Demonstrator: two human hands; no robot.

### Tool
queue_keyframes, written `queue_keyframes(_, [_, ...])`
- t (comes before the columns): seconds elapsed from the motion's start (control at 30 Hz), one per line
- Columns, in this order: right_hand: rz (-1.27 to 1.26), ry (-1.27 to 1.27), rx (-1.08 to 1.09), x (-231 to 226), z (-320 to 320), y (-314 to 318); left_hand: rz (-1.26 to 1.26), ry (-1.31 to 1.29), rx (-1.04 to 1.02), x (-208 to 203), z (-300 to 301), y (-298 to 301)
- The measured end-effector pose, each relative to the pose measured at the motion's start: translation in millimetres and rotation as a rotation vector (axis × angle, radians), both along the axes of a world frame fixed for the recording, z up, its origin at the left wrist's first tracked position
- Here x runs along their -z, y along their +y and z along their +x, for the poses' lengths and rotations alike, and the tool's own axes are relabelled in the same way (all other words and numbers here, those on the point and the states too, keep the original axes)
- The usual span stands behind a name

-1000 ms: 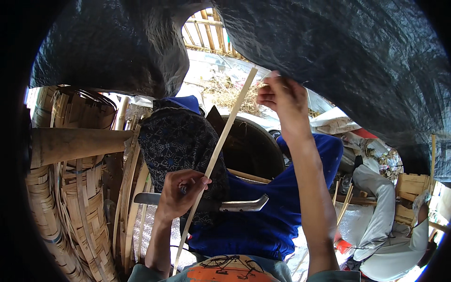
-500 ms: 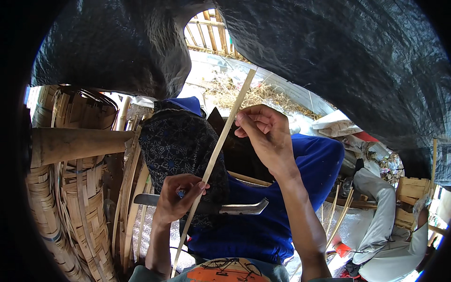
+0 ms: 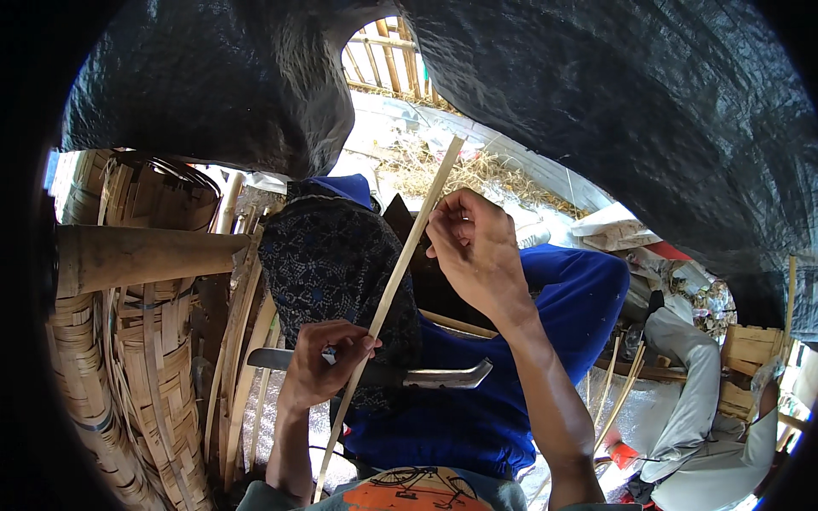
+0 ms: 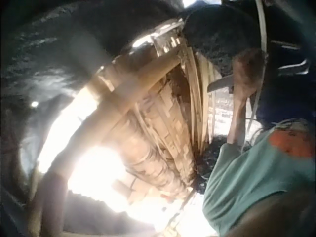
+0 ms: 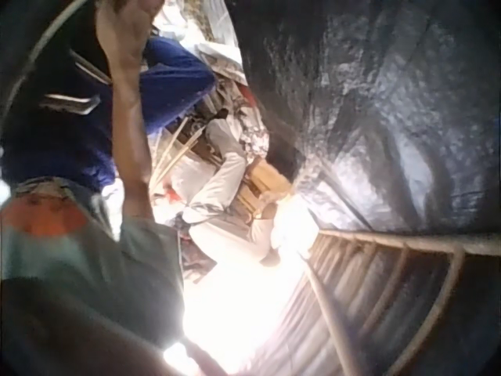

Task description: The person scrapes a bamboo strip using a machete, peels thin strands from it by hand, trims the strip with a small knife, and scrapes it with the machete again.

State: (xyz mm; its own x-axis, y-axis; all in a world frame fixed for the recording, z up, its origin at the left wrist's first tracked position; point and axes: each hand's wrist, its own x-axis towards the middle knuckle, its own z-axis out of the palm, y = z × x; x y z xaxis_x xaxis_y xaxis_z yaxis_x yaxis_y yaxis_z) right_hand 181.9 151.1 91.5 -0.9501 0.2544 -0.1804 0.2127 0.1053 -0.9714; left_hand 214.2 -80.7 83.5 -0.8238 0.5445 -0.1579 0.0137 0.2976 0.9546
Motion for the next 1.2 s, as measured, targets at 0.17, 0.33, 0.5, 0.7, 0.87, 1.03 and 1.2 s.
queue_keyframes(0.17, [0.059,0.034,0.073,-7.7,-4.4,-5.3,0.035,-0.006,-0.042,4.9,5.6,-2.8])
queue_keyframes(0.33, [-0.175,0.078,0.145,-1.3,-16.9,16.8,0.03,0.191,0.102,12.0,6.4,-12.5])
queue_keyframes(0.5, [-0.081,-0.023,0.128,-6.8,-22.9,13.8,0.076,0.11,-0.026,2.5,7.9,-8.1])
queue_keyframes(0.7, [-0.247,0.041,0.084,3.0,-29.4,22.1,0.012,-0.085,-0.041,1.4,5.2,-6.9])
queue_keyframes(0.87, [-0.366,-0.017,0.122,-2.6,-21.6,3.2,0.016,-0.045,-0.093,3.9,9.2,-6.5])
queue_keyframes(1.03, [-0.305,-0.096,-0.096,17.2,-9.3,-0.6,-0.064,-0.045,-0.086,2.6,5.9,-2.4])
queue_keyframes(1.2, [-0.479,-0.031,-0.088,20.6,-13.6,0.0,-0.176,0.19,-0.108,-13.7,5.2,7.5])
